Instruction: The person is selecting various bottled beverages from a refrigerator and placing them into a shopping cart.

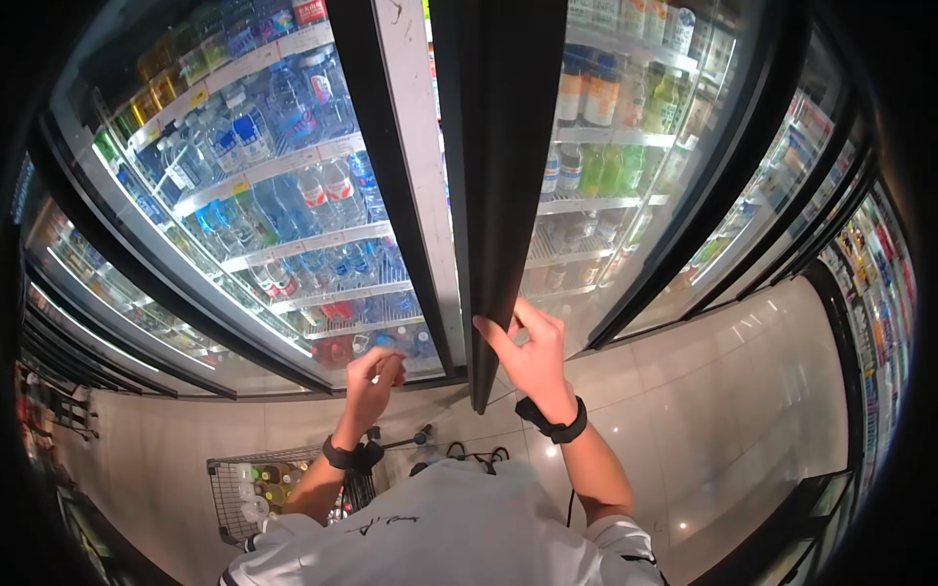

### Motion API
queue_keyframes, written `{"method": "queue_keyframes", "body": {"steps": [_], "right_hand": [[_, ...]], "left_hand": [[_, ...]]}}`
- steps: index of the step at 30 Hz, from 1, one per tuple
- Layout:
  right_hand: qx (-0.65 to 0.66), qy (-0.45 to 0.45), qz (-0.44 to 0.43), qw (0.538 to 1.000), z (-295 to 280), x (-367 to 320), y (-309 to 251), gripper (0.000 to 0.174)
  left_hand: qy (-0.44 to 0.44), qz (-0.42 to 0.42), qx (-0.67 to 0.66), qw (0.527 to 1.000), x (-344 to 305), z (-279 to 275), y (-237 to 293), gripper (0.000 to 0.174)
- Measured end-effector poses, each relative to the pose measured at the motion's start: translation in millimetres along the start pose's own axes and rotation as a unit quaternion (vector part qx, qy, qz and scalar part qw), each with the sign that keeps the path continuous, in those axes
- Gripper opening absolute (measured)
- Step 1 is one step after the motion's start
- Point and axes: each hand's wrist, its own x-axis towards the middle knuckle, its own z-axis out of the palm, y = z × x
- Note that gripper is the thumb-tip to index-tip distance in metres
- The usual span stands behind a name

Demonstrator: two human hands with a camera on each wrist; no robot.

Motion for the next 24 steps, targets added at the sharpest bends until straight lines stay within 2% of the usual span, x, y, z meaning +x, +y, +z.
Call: {"method": "queue_keyframes", "body": {"steps": [2, 4, 5, 7, 8, 10, 11, 13, 14, 16, 17, 19, 20, 22, 23, 24], "right_hand": [[-0.005, 0.019, 0.013, 1.0, 17, 10, 4, 0.016], [-0.017, 0.01, -0.001, 1.0, 27, 21, 11, 0.022], [-0.023, 0.023, -0.007, 0.999, 36, 26, 21, 0.023], [-0.03, 0.044, -0.01, 0.999, 52, 38, 28, 0.025], [-0.03, 0.052, -0.008, 0.998, 57, 44, 28, 0.025], [-0.013, 0.045, -0.005, 0.999, 62, 53, 31, 0.02], [0.004, 0.047, -0.006, 0.999, 65, 55, 31, 0.019], [0.034, 0.051, -0.007, 0.998, 70, 59, 33, 0.021], [0.046, 0.059, -0.017, 0.997, 73, 62, 38, 0.021], [0.032, 0.054, -0.003, 0.998, 76, 66, 46, 0.022], [0.01, 0.036, 0.025, 0.999, 73, 66, 41, 0.025], [-0.023, 0.05, 0.026, 0.998, 70, 66, 35, 0.025], [-0.027, 0.051, 0.025, 0.998, 70, 65, 35, 0.027], [-0.004, 0.071, 0.016, 0.997, 71, 59, 35, 0.032], [0.016, 0.088, 0.012, 0.996, 71, 55, 35, 0.037], [0.016, 0.087, 0.013, 0.996, 69, 50, 37, 0.037]], "left_hand": [[0.023, -0.033, 0.023, 0.999, -30, -18, -46, 0.006], [0.084, -0.046, 0.2, 0.975, -54, -31, -86, 0.01], [0.07, -0.041, 0.198, 0.977, -67, -36, -109, 0.01], [0.081, -0.098, 0.21, 0.969, -96, -42, -156, 0.022], [0.068, -0.091, 0.21, 0.971, -108, -42, -175, 0.022], [0.061, -0.063, 0.319, 0.944, -128, -45, -203, 0.033], [0.053, -0.058, 0.319, 0.944, -134, -46, -209, 0.033], [0.039, -0.112, 0.37, 0.921, -143, -42, -216, 0.041], [0.032, -0.11, 0.371, 0.922, -146, -40, -217, 0.041], [-0.005, -0.154, 0.411, 0.898, -148, -41, -218, 0.043], [-0.008, -0.149, 0.414, 0.898, -146, -42, -216, 0.043], [0.001, -0.203, 0.335, 0.92, -133, -40, -214, 0.04], [0.004, -0.198, 0.336, 0.921, -122, -40, -209, 0.04], [-0.014, -0.216, 0.252, 0.943, -104, -38, -202, 0.033], [0.008, -0.155, 0.251, 0.956, -98, -34, -205, 0.027], [0.008, -0.155, 0.25, 0.956, -92, -33, -203, 0.027]]}}
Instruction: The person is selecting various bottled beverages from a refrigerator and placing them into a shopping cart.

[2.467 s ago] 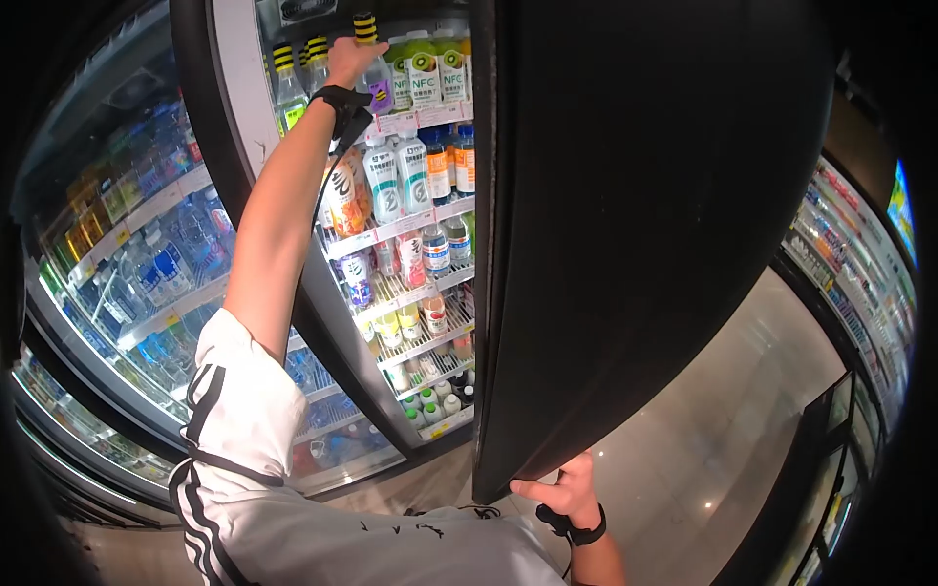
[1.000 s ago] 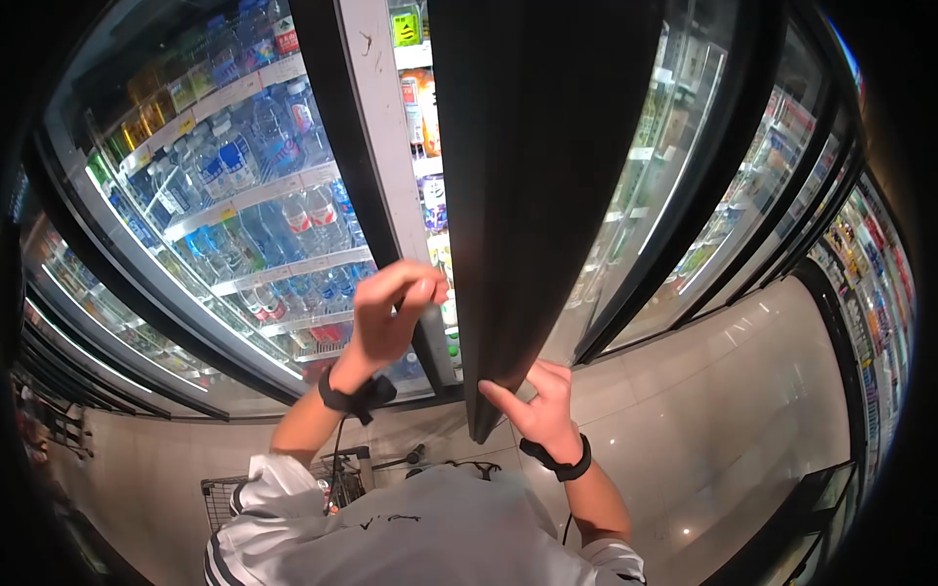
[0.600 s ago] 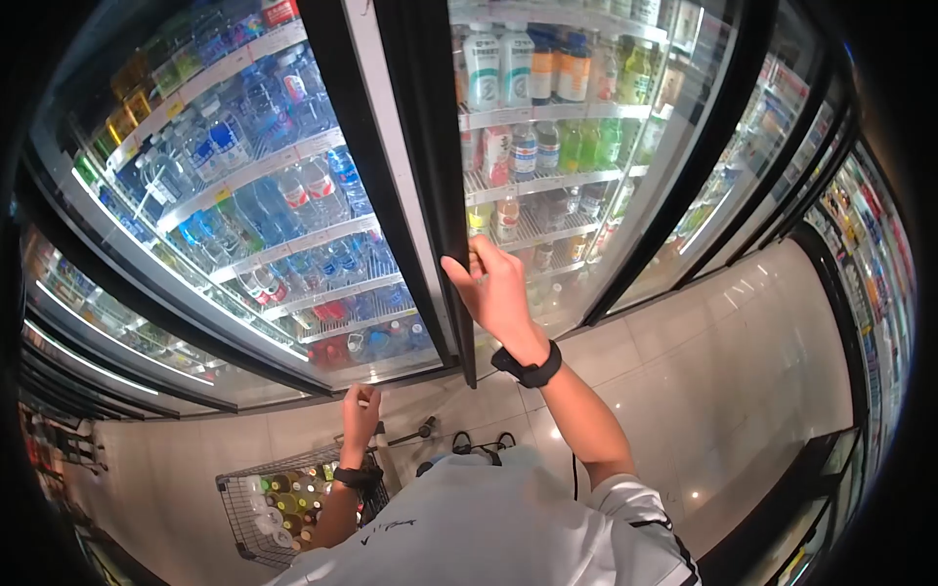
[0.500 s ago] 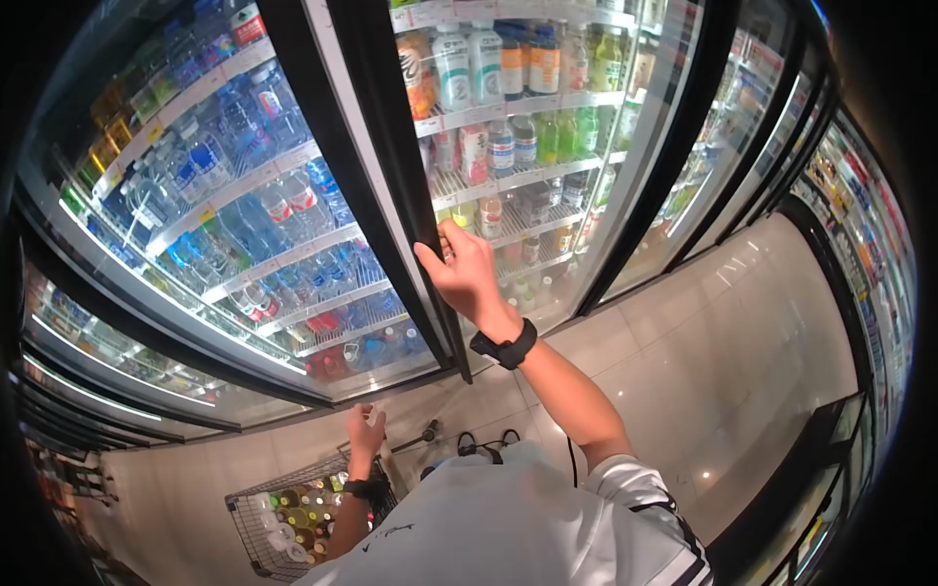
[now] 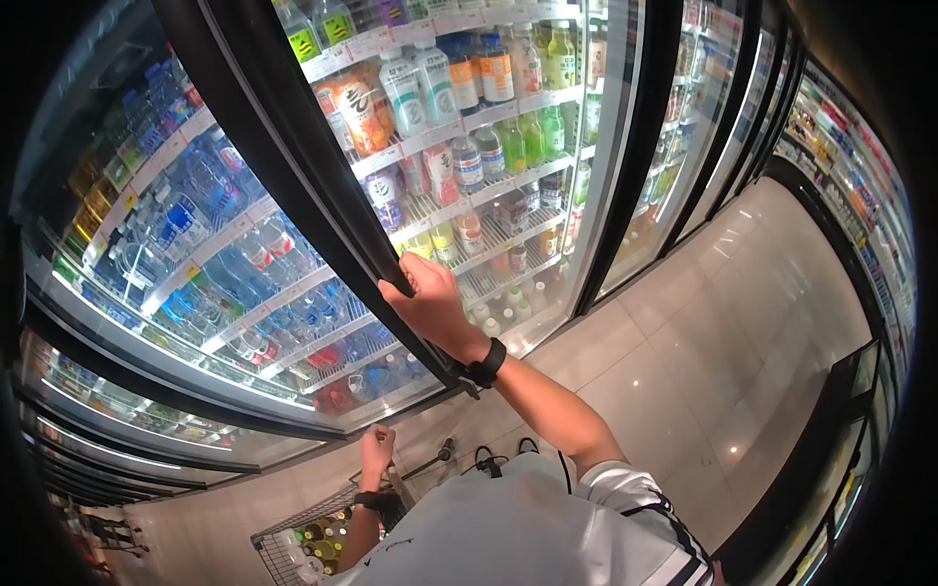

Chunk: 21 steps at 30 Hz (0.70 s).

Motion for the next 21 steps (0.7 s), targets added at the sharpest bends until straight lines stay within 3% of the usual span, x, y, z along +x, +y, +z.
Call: {"method": "queue_keyframes", "body": {"steps": [2, 8, 12, 21], "right_hand": [[-0.017, 0.01, -0.08, 0.997, -6, -9, 7, 0.041], [-0.094, -0.068, -0.079, 0.99, -18, -29, 31, 0.039], [-0.092, -0.05, -0.1, 0.989, -10, -27, 28, 0.038], [-0.045, -0.064, 0.009, 0.997, -11, -43, 29, 0.02]], "left_hand": [[-0.024, -0.017, 0.032, 0.999, 13, 0, 7, 0.024], [-0.047, 0.003, 0.061, 0.997, 17, 10, 5, 0.02], [-0.058, 0.045, 0.035, 0.997, 18, 15, 19, 0.019], [-0.05, 0.05, 0.001, 0.998, 18, 24, 21, 0.014]]}}
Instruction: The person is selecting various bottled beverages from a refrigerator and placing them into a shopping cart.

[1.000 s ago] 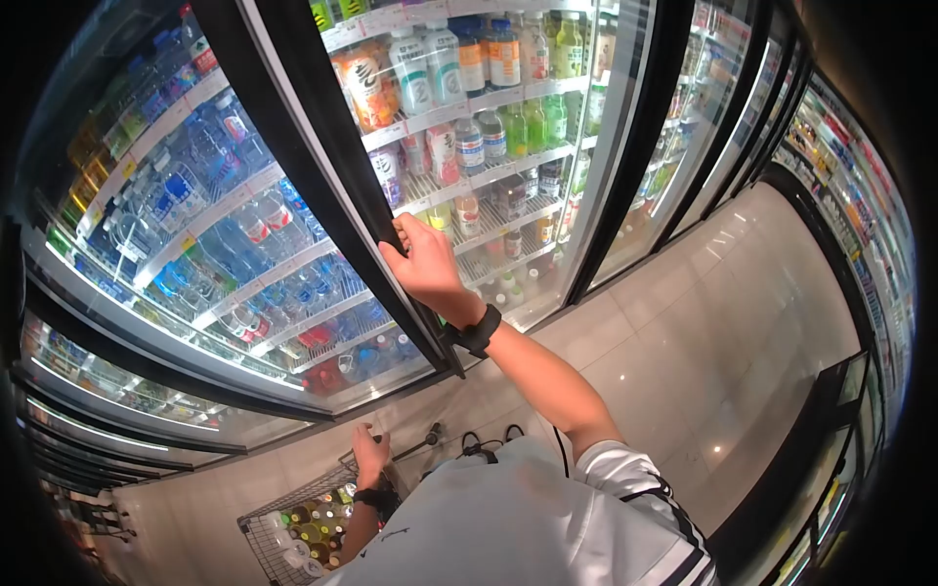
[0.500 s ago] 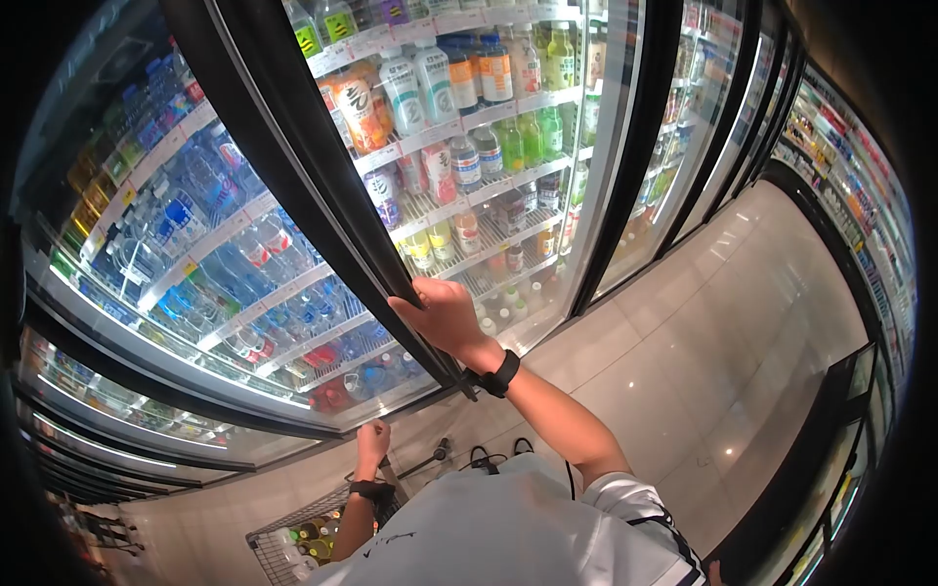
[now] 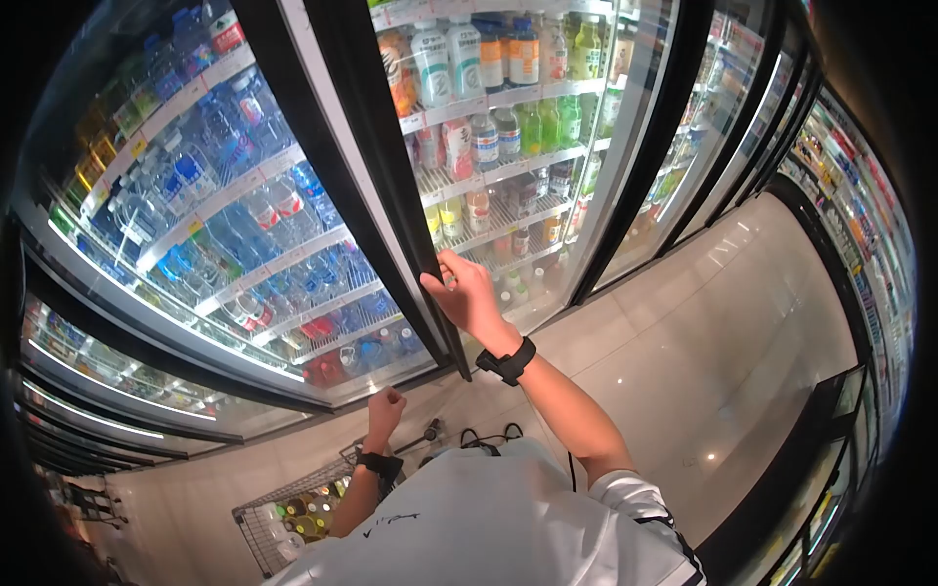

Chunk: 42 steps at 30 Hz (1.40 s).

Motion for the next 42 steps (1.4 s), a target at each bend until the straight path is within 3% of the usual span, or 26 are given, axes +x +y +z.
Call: {"method": "queue_keyframes", "body": {"steps": [6, 8, 9, 11, 12, 14, 15, 18, 25, 27, 30, 32, 37, 40, 42], "right_hand": [[-0.01, -0.042, 0.072, 0.996, 21, 8, 27, 0.026], [-0.02, -0.033, 0.056, 0.998, 28, 17, 28, 0.027], [-0.03, -0.029, 0.054, 0.998, 30, 21, 26, 0.028], [-0.019, -0.026, 0.046, 0.998, 39, 27, 29, 0.03], [-0.042, -0.012, 0.038, 0.998, 43, 31, 33, 0.031], [-0.033, 0.001, 0.042, 0.999, 52, 38, 35, 0.03], [-0.025, 0.015, 0.013, 0.999, 57, 41, 39, 0.03], [-0.011, 0.007, 0.041, 0.999, 62, 46, 40, 0.028], [-0.031, 0.038, 0.042, 0.998, 73, 46, 54, 0.029], [-0.014, 0.027, 0.068, 0.997, 73, 39, 53, 0.029], [0.019, 0.038, 0.071, 0.997, 78, 11, 51, 0.042], [0.012, 0.008, 0.109, 0.994, 82, -12, 57, 0.062], [0.045, -0.036, 0.157, 0.986, 97, -45, 86, 0.074], [0.075, -0.04, 0.166, 0.982, 96, -51, 74, 0.076], [0.024, -0.029, 0.11, 0.993, 95, -54, 69, 0.078]], "left_hand": [[0.026, -0.031, 0.037, 0.998, -25, -2, -25, 0.014], [0.05, -0.028, 0.157, 0.986, -43, -5, -40, 0.017], [0.056, -0.023, 0.154, 0.986, -49, -6, -42, 0.017], [0.069, -0.077, 0.178, 0.979, -71, -12, -47, 0.037], [0.072, -0.084, 0.177, 0.978, -79, -12, -51, 0.037], [0.11, -0.025, 0.211, 0.971, -95, -8, -58, 0.059], [0.117, -0.037, 0.212, 0.97, -101, -11, -53, 0.059], [0.079, -0.058, 0.212, 0.972, -106, -14, -47, 0.078], [0.106, -0.087, 0.242, 0.961, -127, -13, -54, 0.09], [0.05, -0.108, 0.211, 0.97, -132, -21, -51, 0.1], [0.03, -0.107, 0.213, 0.971, -139, -27, -49, 0.107], [0.03, -0.113, 0.208, 0.971, -147, -30, -49, 0.109], [0.056, -0.185, 0.163, 0.967, -173, -35, -28, 0.113], [0.075, -0.213, 0.127, 0.966, -192, -32, -21, 0.113], [0.069, -0.216, 0.127, 0.966, -200, -27, -26, 0.112]]}}
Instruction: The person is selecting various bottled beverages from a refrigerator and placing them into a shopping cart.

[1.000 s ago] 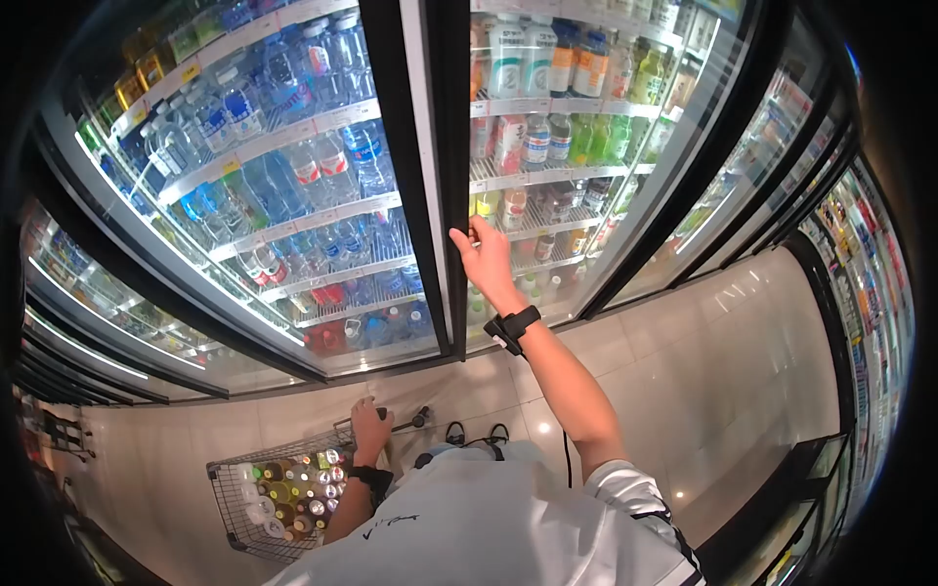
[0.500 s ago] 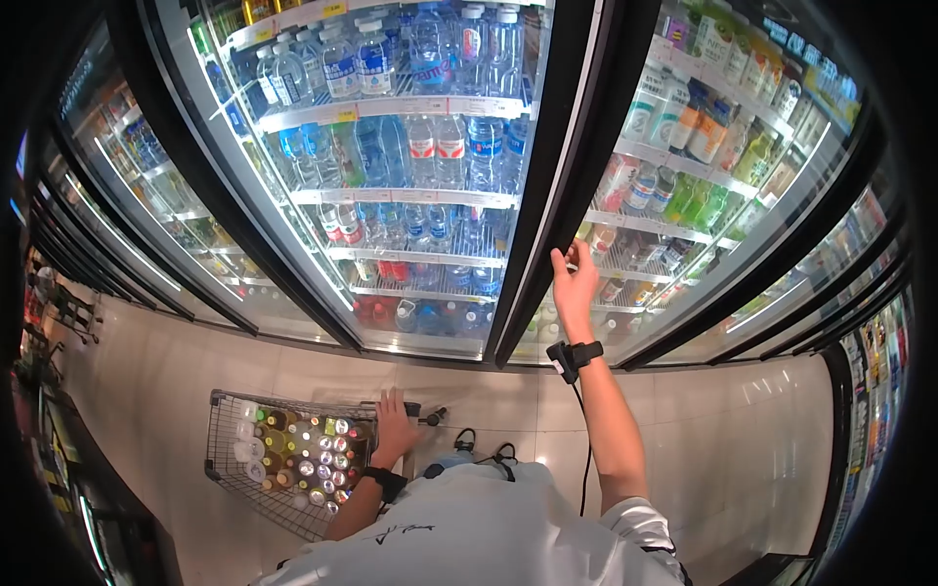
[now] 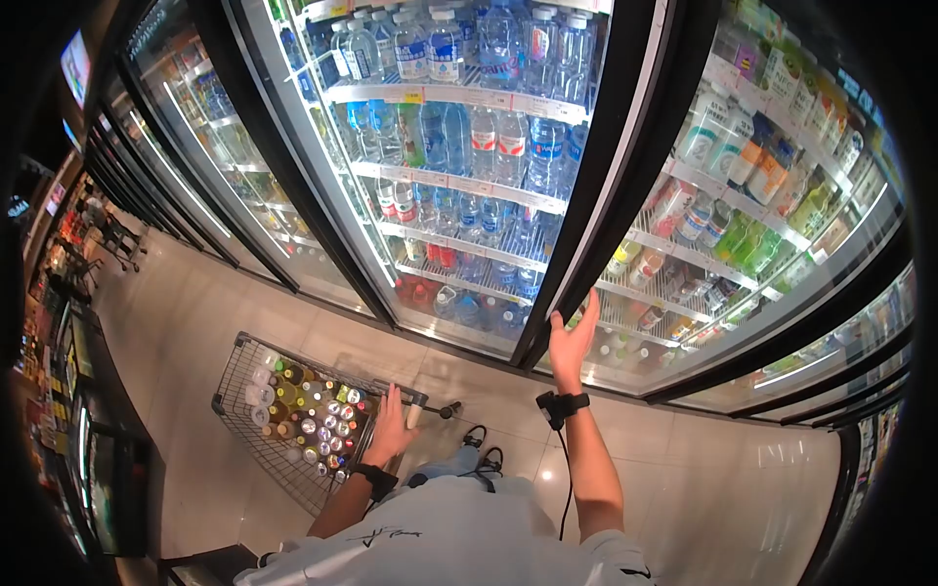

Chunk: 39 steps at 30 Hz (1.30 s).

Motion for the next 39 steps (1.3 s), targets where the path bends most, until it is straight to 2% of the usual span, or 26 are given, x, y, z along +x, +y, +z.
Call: {"method": "queue_keyframes", "body": {"steps": [1, 3, 4, 5, 6, 7, 8, 9, 11, 15, 16, 18, 21, 22, 25, 27, 29, 30, 33, 34, 35, 37, 39], "right_hand": [[0.011, -0.005, 0.01, 1.0, 1, -5, 2, 0.078], [-0.032, 0.005, -0.044, 0.998, 4, -12, 8, 0.079], [-0.01, 0.004, -0.066, 0.998, 6, -18, 9, 0.07], [-0.007, -0.004, -0.067, 0.998, 10, -28, 14, 0.07], [-0.011, -0.061, -0.091, 0.994, 18, -40, 20, 0.062], [-0.013, -0.118, -0.116, 0.986, 26, -53, 27, 0.055], [-0.005, -0.201, -0.061, 0.978, 34, -69, 26, 0.048], [0.002, -0.281, -0.008, 0.96, 44, -87, 25, 0.042], [-0.021, -0.424, -0.051, 0.904, 66, -127, 30, 0.045], [-0.059, -0.561, -0.211, 0.799, 94, -193, 22, 0.058], [-0.062, -0.56, -0.214, 0.798, 99, -201, 20, 0.058], [-0.113, -0.624, -0.254, 0.73, 110, -213, 24, 0.065], [-0.114, -0.64, -0.25, 0.717, 120, -217, 34, 0.068], [-0.101, -0.627, -0.258, 0.728, 124, -216, 35, 0.067], [-0.143, -0.639, -0.263, 0.709, 133, -212, 23, 0.065], [-0.146, -0.621, -0.289, 0.714, 143, -216, 20, 0.064], [-0.19, -0.649, -0.257, 0.69, 154, -218, 11, 0.059], [-0.201, -0.639, -0.258, 0.697, 159, -220, 6, 0.051], [-0.224, -0.643, -0.228, 0.696, 174, -223, -9, 0.047], [-0.219, -0.64, -0.242, 0.695, 177, -223, -12, 0.045], [-0.223, -0.639, -0.24, 0.696, 183, -223, -13, 0.045], [-0.205, -0.64, -0.233, 0.703, 193, -227, -14, 0.045], [-0.202, -0.634, -0.24, 0.707, 203, -234, -11, 0.044]], "left_hand": [[0.005, 0.003, 0.0, 1.0, 5, 0, -2, 0.111], [0.003, -0.016, 0.02, 1.0, -8, 6, -13, 0.106], [-0.014, -0.032, 0.02, 0.999, -22, 13, -25, 0.101], [-0.033, -0.049, 0.019, 0.998, -33, 19, -32, 0.095], [-0.031, -0.057, 0.018, 0.998, -44, 14, -27, 0.095], [-0.059, -0.115, -0.003, 0.992, -59, 8, -22, 0.082], [-0.086, -0.173, -0.024, 0.981, -68, 2, -18, 0.069], [-0.082, -0.179, -0.023, 0.98, -71, 3, -18, 0.069], [-0.065, -0.176, 0.026, 0.982, -73, 8, -15, 0.049], [-0.022, -0.165, 0.04, 0.985, -76, 8, -15, 0.038], [-0.007, -0.15, 0.027, 0.988, -76, 9, -18, 0.038], [0.014, -0.13, 0.007, 0.991, -76, 9, -22, 0.037], [0.027, -0.126, -0.025, 0.991, -76, 7, -26, 0.034], [0.013, -0.13, -0.05, 0.99, -75, 3, -27, 0.034], [0.001, -0.133, -0.08, 0.988, -70, 1, -34, 0.034], [-0.025, -0.135, -0.114, 0.984, -65, -2, -43, 0.036], [-0.035, -0.143, -0.14, 0.979, -59, 0, -56, 0.037], [-0.049, -0.154, -0.166, 0.973, -57, 6, -66, 0.038], [-0.08, -0.16, -0.223, 0.958, -46, 12, -89, 0.038], [-0.081, -0.156, -0.217, 0.96, -43, 14, -96, 0.037], [-0.084, -0.152, -0.219, 0.96, -40, 8, -97, 0.037], [-0.079, -0.138, -0.247, 0.956, -36, -1, -101, 0.026], [-0.098, -0.139, -0.268, 0.948, -34, -15, -105, 0.029]]}}
